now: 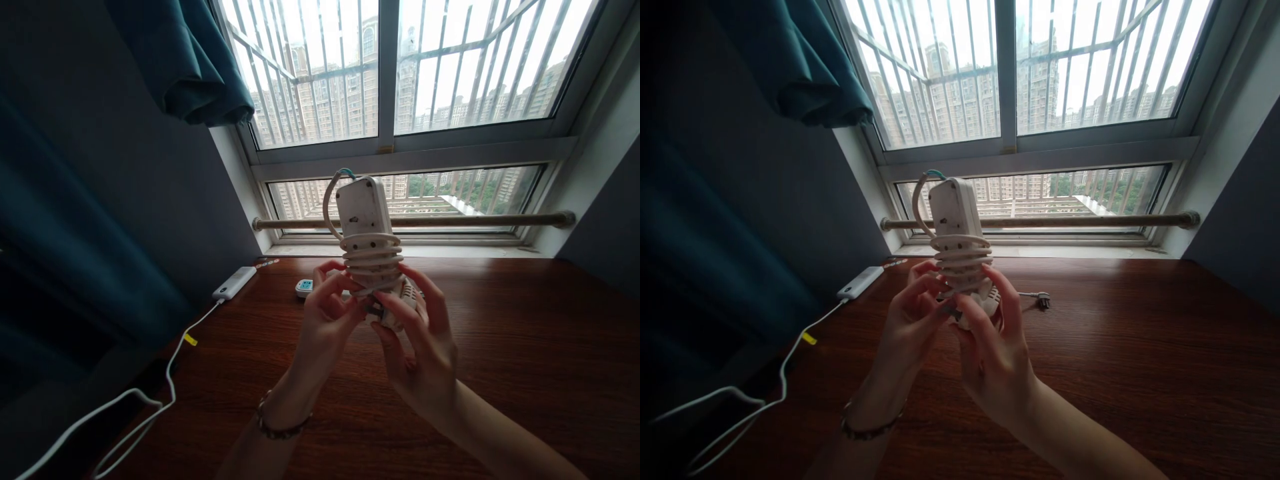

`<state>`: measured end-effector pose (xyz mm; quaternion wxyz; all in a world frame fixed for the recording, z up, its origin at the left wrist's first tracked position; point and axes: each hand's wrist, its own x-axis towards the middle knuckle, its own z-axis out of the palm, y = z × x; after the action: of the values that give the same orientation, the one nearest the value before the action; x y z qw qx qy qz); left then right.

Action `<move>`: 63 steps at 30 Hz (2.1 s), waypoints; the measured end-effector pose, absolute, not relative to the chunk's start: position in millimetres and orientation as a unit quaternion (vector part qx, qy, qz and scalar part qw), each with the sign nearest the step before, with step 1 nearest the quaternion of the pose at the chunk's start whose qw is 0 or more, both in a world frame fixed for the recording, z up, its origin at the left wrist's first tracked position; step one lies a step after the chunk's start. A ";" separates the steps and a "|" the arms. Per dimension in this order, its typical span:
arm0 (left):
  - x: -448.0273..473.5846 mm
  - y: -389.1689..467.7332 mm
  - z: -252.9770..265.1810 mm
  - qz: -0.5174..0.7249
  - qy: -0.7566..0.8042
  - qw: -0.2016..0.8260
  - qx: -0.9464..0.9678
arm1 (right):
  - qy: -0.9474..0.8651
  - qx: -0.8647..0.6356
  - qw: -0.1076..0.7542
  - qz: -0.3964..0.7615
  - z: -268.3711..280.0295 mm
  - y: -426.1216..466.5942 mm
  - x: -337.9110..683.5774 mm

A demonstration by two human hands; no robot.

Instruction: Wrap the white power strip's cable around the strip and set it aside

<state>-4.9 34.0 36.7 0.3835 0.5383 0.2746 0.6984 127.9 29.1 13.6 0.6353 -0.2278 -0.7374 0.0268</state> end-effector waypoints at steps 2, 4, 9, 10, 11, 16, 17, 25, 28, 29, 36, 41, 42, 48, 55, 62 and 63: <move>-3.2 31.3 34.9 0.704 0.284 0.380 0.528 | -0.738 -0.227 0.634 0.028 12.1 28.0 126.8; -0.5 28.8 32.7 0.711 0.287 0.370 0.524 | -0.735 -0.234 0.636 0.025 11.5 26.6 125.7; 9.9 23.4 30.7 0.716 0.331 0.292 0.541 | -0.720 -0.252 0.646 0.033 12.8 24.3 125.0; 11.9 22.1 30.8 0.714 0.342 0.278 0.543 | -0.716 -0.254 0.649 0.040 13.1 24.0 125.0; 13.8 20.8 30.7 0.713 0.350 0.266 0.546 | -0.712 -0.255 0.652 0.046 13.2 23.7 124.9; 18.6 18.6 23.8 0.703 0.400 0.201 0.552 | -0.700 -0.260 0.661 0.069 12.0 23.7 121.5; 18.8 19.5 21.7 0.700 0.414 0.186 0.552 | -0.701 -0.261 0.660 0.068 11.6 24.7 120.9; 13.9 37.2 16.7 0.692 0.439 0.179 0.544 | -0.711 -0.284 0.633 0.113 7.8 48.9 127.4; 7.9 40.4 17.2 0.670 0.464 0.121 0.567 | -0.705 -0.289 0.627 0.160 7.9 56.5 129.9; 5.6 40.7 18.0 0.658 0.475 0.089 0.578 | -0.702 -0.282 0.623 0.199 8.2 58.2 130.2; -2.8 43.2 27.2 0.610 0.462 0.057 0.642 | -0.592 -0.246 0.603 0.475 8.2 68.6 130.1; 1.0 49.2 19.6 0.652 0.442 0.155 0.596 | -0.556 -0.277 0.606 0.497 6.0 68.5 128.2; 2.1 50.2 17.0 0.659 0.443 0.160 0.587 | -0.554 -0.284 0.610 0.490 6.6 66.7 127.4; 8.3 51.3 5.6 0.669 0.451 0.095 0.583 | -0.565 -0.297 0.619 0.457 10.1 58.8 125.6; 12.7 52.4 3.6 0.668 0.437 0.059 0.599 | -0.585 -0.303 0.643 0.392 5.7 60.6 124.6; 5.6 64.3 3.0 0.678 0.424 0.112 0.589 | -0.569 -0.300 0.622 0.448 5.5 71.5 125.6; 4.7 64.9 3.8 0.680 0.427 0.121 0.583 | -0.558 -0.291 0.615 0.475 6.2 72.8 126.1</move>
<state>4.7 64.9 3.8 0.1211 0.5828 0.4274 0.6805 126.1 72.8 6.2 0.6147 -0.2911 -0.5584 0.4750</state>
